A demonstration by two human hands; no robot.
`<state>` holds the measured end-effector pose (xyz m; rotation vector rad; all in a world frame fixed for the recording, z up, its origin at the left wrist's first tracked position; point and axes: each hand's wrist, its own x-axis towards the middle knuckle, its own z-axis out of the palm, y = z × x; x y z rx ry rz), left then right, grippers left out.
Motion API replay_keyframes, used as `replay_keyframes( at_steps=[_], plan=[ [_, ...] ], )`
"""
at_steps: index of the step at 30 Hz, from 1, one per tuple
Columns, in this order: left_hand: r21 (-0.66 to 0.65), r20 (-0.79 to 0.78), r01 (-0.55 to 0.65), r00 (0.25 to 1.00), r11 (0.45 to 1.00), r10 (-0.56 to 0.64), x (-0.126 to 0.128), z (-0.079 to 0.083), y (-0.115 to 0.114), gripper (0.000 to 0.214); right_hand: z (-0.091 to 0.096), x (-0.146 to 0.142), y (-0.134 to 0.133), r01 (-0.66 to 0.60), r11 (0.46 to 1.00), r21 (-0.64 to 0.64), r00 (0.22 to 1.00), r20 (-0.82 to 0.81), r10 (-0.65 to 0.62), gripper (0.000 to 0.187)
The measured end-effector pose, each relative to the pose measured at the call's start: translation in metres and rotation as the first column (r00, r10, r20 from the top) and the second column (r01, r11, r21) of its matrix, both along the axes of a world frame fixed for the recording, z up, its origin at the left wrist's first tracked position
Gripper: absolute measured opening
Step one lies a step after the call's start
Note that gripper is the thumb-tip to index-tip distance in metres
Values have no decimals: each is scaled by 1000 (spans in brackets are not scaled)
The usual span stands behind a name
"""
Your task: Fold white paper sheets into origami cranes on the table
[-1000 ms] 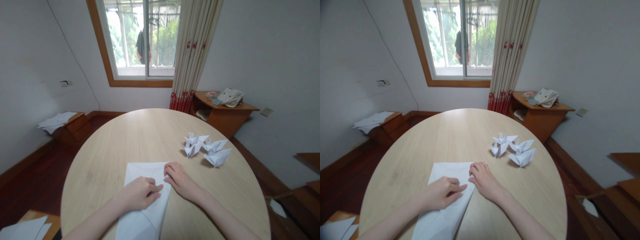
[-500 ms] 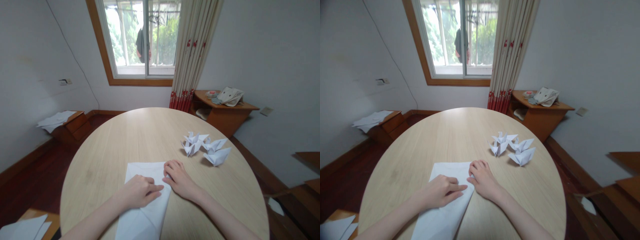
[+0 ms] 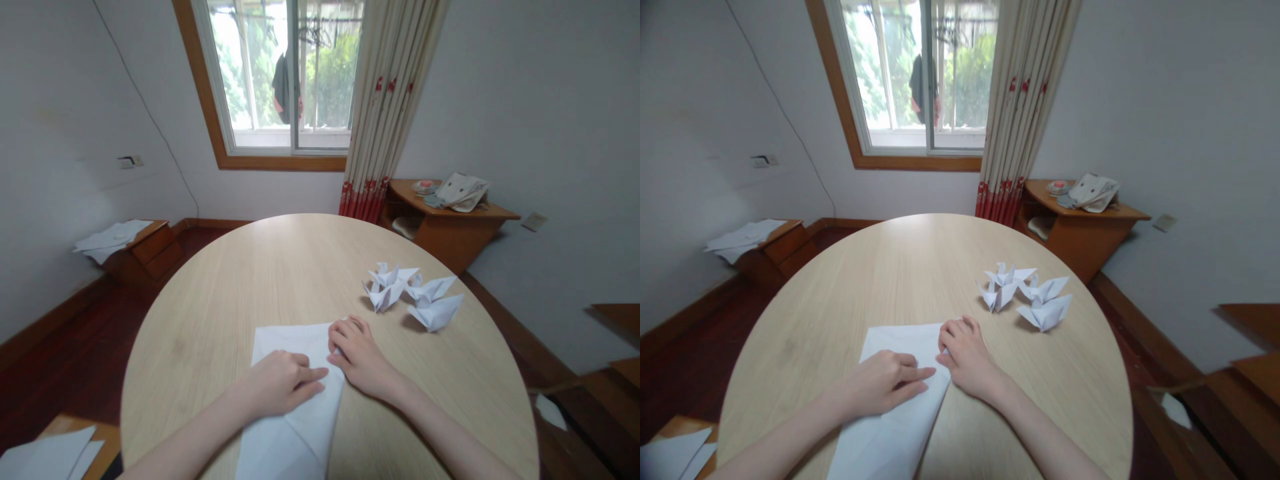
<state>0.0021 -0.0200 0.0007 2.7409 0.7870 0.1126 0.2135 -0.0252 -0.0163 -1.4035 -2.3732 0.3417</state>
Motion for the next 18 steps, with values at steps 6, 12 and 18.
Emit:
replay_keyframes(
  at_steps=[6, 12, 18],
  plan=[
    [21, -2, 6, 1000, 1000, -6, 0, -2, 0, 34, 1, -1, 0, 7, 1000, 0, 1000, 22, -7, 15],
    [31, 8, 15, 1000, 999, -15, 0, -2, 1, 36, 2, -2, -1, 16, 1000, -2, 1000, 21, -16, 14],
    [52, 2, 4, 1000, 999, -4, 0, -2, 1, 35, -2, -1, 0, 9, 1000, 21, 1000, 1, -9, 13]
  ],
)
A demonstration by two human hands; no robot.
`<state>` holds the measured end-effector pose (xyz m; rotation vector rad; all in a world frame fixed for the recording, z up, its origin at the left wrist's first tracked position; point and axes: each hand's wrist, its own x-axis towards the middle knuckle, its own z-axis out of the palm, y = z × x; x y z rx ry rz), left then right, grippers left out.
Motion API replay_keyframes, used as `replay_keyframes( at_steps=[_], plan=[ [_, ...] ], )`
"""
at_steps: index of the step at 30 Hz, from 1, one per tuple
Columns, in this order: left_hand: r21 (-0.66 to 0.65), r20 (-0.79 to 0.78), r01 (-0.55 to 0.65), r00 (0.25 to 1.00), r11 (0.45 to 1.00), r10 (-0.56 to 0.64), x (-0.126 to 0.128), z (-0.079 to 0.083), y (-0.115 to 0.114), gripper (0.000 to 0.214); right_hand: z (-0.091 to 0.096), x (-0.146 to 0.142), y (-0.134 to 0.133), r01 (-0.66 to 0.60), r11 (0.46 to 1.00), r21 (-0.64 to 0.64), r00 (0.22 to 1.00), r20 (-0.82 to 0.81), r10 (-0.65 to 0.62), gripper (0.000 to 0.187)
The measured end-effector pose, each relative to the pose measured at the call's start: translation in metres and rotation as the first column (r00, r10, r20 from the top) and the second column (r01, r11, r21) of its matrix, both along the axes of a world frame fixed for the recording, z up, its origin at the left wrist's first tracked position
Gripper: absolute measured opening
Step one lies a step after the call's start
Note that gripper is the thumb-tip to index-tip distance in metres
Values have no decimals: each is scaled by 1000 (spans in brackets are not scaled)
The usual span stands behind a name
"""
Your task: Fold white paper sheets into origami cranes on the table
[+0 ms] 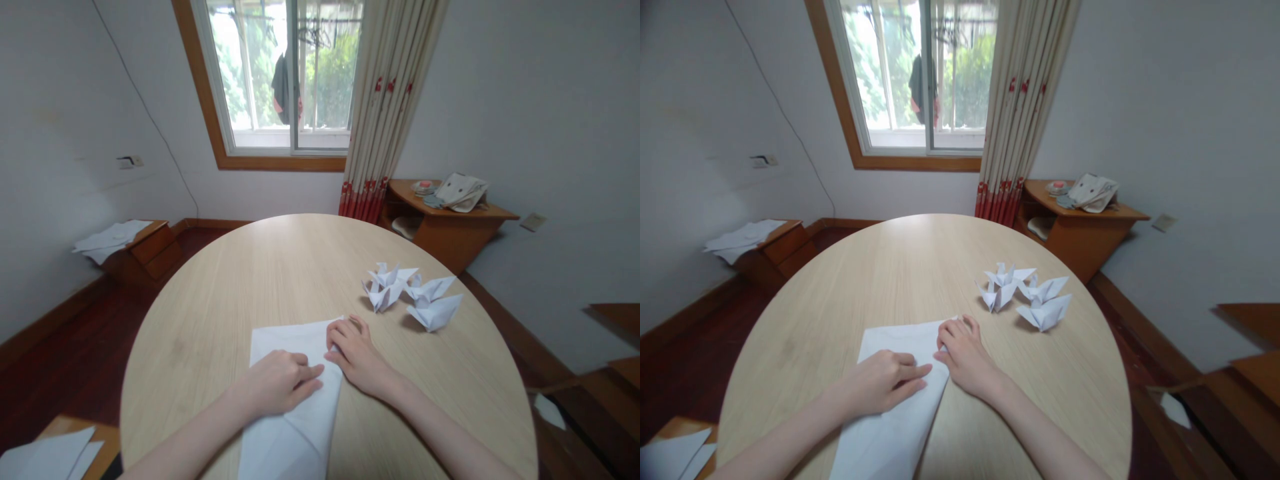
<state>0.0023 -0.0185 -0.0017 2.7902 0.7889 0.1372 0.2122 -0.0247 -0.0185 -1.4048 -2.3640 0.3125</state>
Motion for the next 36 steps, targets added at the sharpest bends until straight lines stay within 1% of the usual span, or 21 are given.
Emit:
replay_keyframes(
  at_steps=[4, 7, 9, 12, 15, 19, 23, 27, 33, 36],
  plan=[
    [6, -10, -4, 1000, 1000, 4, 0, 0, 0, 34, 0, 2, -1, -35, 998, 43, 999, -15, 35, 14],
    [8, 2, -14, 1000, 1000, 14, 1, 1, 0, 35, 5, 6, -3, -55, 995, 81, 998, -19, 56, 21],
    [4, 13, -22, 1000, 1000, 22, 2, 1, 0, 36, 9, 10, -5, -47, 994, 99, 999, -15, 49, 20],
    [-5, 5, -40, 999, 999, 40, 3, 3, -1, 37, 13, 14, -8, -57, 997, 54, 997, 53, 54, 4],
    [-7, -11, -65, 998, 998, 65, 2, 4, -1, 37, 14, 17, -10, -80, 996, -39, 987, 137, 85, 19],
    [-8, -8, -75, 997, 997, 75, 0, 4, 1, 38, 15, 15, -13, -97, 991, -91, 979, 173, 111, 21],
    [4, -20, -71, 997, 998, 71, 0, 5, 1, 37, 17, 11, -16, -133, 988, -78, 971, 192, 145, 20],
    [17, -41, -61, 997, 998, 62, 0, 6, 1, 36, 15, 10, -17, -163, 985, -59, 965, 198, 172, 19],
    [31, -44, -48, 998, 998, 50, 0, 6, 1, 36, 7, 11, -10, -127, 992, -15, 970, 208, 128, 20],
    [34, -45, -44, 998, 998, 45, 0, 5, 2, 35, 5, 13, -7, -100, 995, -26, 974, 202, 103, 20]
  ],
)
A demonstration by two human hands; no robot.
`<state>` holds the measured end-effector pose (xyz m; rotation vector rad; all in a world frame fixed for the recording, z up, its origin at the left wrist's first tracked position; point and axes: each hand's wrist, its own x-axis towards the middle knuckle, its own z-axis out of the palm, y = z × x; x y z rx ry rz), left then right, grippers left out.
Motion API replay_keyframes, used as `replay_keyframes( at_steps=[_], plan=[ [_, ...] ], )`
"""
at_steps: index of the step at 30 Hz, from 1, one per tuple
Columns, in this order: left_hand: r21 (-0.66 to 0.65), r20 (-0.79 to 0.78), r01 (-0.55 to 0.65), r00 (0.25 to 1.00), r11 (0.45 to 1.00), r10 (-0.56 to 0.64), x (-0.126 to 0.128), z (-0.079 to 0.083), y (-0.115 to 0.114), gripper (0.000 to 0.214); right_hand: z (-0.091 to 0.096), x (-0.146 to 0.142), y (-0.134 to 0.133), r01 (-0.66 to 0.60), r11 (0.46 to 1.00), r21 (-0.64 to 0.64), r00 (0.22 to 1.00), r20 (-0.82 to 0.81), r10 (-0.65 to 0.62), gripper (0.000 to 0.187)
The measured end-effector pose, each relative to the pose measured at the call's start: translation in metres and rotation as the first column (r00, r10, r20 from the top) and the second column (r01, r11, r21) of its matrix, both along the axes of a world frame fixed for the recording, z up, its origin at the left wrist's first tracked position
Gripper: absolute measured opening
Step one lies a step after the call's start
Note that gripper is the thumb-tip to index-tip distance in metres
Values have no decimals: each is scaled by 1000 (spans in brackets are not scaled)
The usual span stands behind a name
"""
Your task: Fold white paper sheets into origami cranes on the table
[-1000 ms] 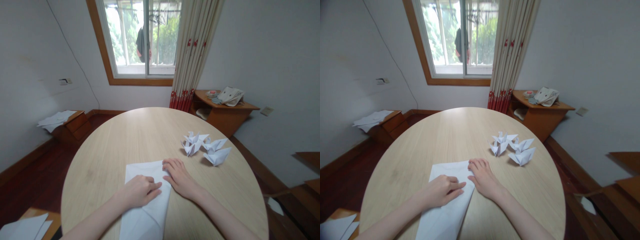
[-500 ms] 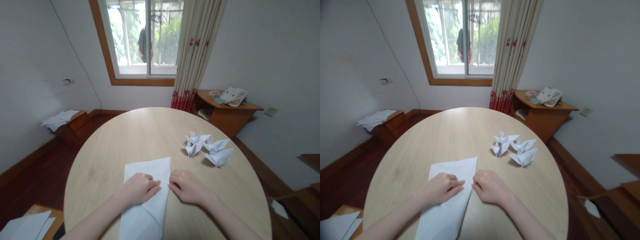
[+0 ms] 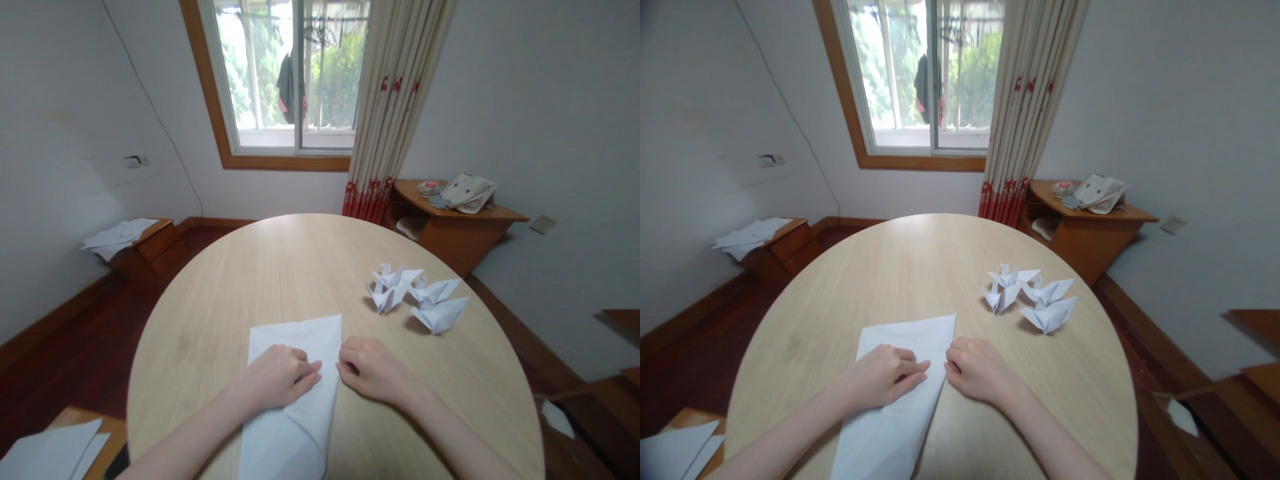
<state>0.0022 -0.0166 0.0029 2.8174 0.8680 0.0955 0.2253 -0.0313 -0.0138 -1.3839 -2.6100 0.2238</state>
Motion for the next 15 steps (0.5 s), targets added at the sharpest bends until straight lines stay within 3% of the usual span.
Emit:
replay_keyframes(
  at_steps=[6, 10, 15],
  plan=[
    [43, 17, 7, 1000, 999, -8, -1, -1, 0, 34, -4, 4, 6, 36, 999, -31, 996, -77, -38, 22],
    [79, 111, 25, 993, 997, -33, -1, -1, 0, 34, -7, 7, 11, 68, 998, -8, 991, -113, -68, 23],
    [19, 210, 45, 977, 999, -48, -2, -1, 3, 33, -10, 10, 18, 127, 991, 31, 984, -130, -122, 22]
  ],
)
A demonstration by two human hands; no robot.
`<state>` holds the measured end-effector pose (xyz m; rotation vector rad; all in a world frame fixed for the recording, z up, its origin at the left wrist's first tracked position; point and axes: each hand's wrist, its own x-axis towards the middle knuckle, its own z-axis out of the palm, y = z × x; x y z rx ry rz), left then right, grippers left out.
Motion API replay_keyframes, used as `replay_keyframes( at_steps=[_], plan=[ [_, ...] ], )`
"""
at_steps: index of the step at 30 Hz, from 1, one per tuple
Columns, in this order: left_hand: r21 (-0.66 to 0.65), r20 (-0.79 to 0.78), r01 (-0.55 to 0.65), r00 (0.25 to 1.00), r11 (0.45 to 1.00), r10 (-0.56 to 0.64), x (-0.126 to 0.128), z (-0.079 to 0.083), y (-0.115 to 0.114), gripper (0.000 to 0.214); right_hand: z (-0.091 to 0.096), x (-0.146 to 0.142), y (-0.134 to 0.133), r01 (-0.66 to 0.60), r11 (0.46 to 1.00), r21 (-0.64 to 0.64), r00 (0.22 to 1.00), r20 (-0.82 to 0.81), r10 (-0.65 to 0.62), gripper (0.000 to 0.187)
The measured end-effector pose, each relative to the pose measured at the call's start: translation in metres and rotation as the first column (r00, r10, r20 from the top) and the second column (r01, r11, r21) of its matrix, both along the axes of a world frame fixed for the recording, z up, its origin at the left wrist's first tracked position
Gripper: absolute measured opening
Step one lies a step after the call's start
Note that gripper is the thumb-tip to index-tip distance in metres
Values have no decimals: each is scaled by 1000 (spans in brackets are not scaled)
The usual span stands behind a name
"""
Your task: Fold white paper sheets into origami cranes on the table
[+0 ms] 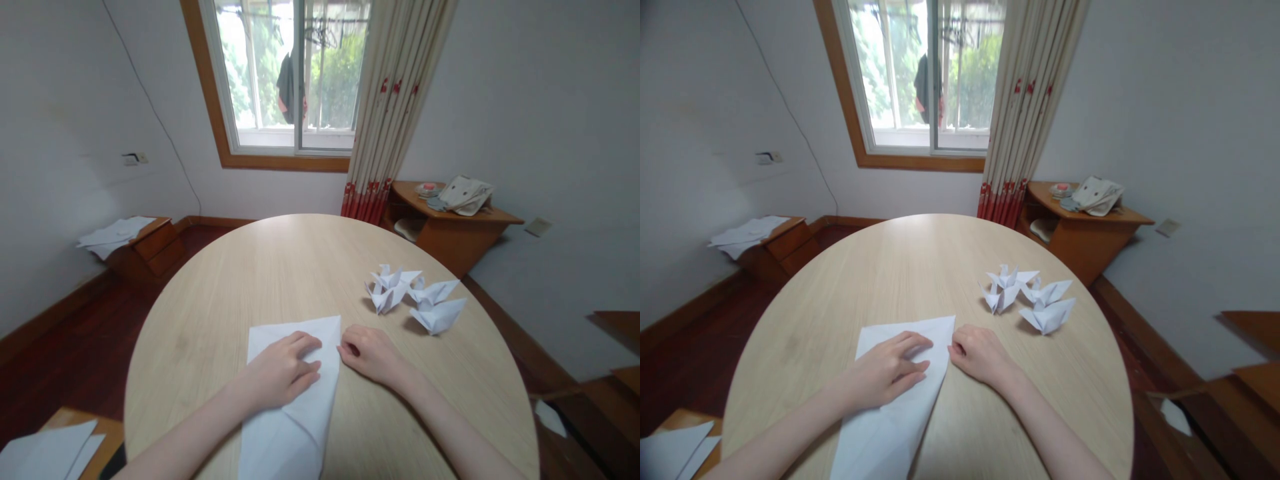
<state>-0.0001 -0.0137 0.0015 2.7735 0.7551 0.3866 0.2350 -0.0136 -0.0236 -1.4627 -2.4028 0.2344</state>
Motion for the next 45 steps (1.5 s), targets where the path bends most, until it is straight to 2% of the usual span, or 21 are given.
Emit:
replay_keyframes(
  at_steps=[5, 13, 21, 34, 40, 45],
  plan=[
    [-75, -7, -3, 1000, 997, 3, -2, -2, 1, 39, -1, 1, 7, 39, 999, 30, 999, -10, -38, 23],
    [-104, 9, 2, 1000, 995, -1, -1, -1, 0, 37, -8, 3, 18, 137, 989, 54, 989, -65, -134, 26],
    [-96, 8, 16, 1000, 995, -15, -2, -2, 1, 33, -15, 1, 25, 257, 964, 66, 960, -133, -246, 26],
    [-94, 22, 15, 1000, 995, -13, -1, -1, 0, 31, -19, 0, 34, 348, 936, 53, 922, -199, -332, 29],
    [-107, 24, 9, 1000, 994, -7, -2, 1, -1, 29, -22, 0, 35, 360, 930, 75, 915, -223, -336, 29],
    [-128, 25, -6, 1000, 992, 9, -3, -2, 0, 30, -21, -2, 30, 308, 944, 120, 928, -256, -271, 25]
  ],
)
